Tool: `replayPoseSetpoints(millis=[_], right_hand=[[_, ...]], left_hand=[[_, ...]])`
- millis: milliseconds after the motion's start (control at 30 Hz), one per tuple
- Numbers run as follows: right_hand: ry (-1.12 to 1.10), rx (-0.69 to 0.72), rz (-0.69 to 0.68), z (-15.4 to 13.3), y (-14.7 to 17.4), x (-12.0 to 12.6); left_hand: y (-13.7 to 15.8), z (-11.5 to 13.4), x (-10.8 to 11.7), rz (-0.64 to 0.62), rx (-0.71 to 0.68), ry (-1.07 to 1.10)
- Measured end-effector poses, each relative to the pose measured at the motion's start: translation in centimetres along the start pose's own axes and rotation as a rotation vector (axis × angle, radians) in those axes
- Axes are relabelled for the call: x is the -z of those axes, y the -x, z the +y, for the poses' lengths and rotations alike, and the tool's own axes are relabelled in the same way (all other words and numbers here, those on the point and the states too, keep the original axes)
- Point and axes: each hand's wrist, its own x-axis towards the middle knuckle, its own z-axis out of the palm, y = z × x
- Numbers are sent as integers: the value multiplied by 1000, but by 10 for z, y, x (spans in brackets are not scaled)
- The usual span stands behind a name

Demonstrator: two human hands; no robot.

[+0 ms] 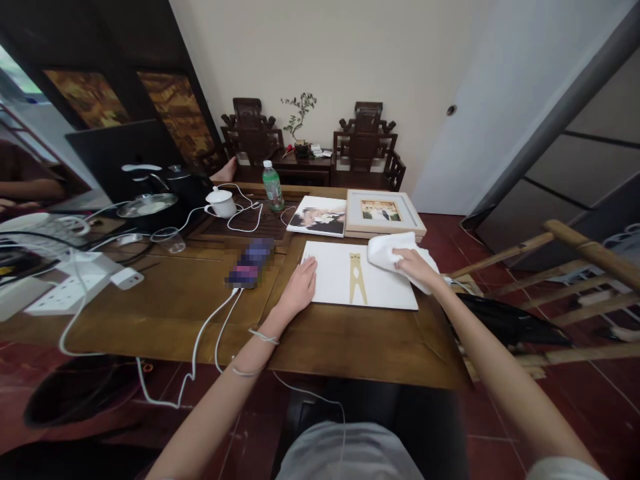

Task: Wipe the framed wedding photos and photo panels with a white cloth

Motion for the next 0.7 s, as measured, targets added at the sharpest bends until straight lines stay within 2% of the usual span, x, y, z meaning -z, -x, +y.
replayPoseSetpoints(millis=[200,267,333,467,567,700], right_hand=[[2,145,-101,-27,85,-9],[-9,155,-141,-33,104,-8],[-11,143,-176,-35,109,-6],[3,71,-198,-27,80,0],[-5,35,-176,-17,36,2],[-28,-49,-83,-7,-20,5]], left_hand=[[0,1,1,7,-2,-11],[1,2,1,8,-4,-7],[1,2,1,13,1,-4],[1,0,0,19,8,10],[1,-2,-1,30,-2,27],[1,-3,-1,32,6,44]])
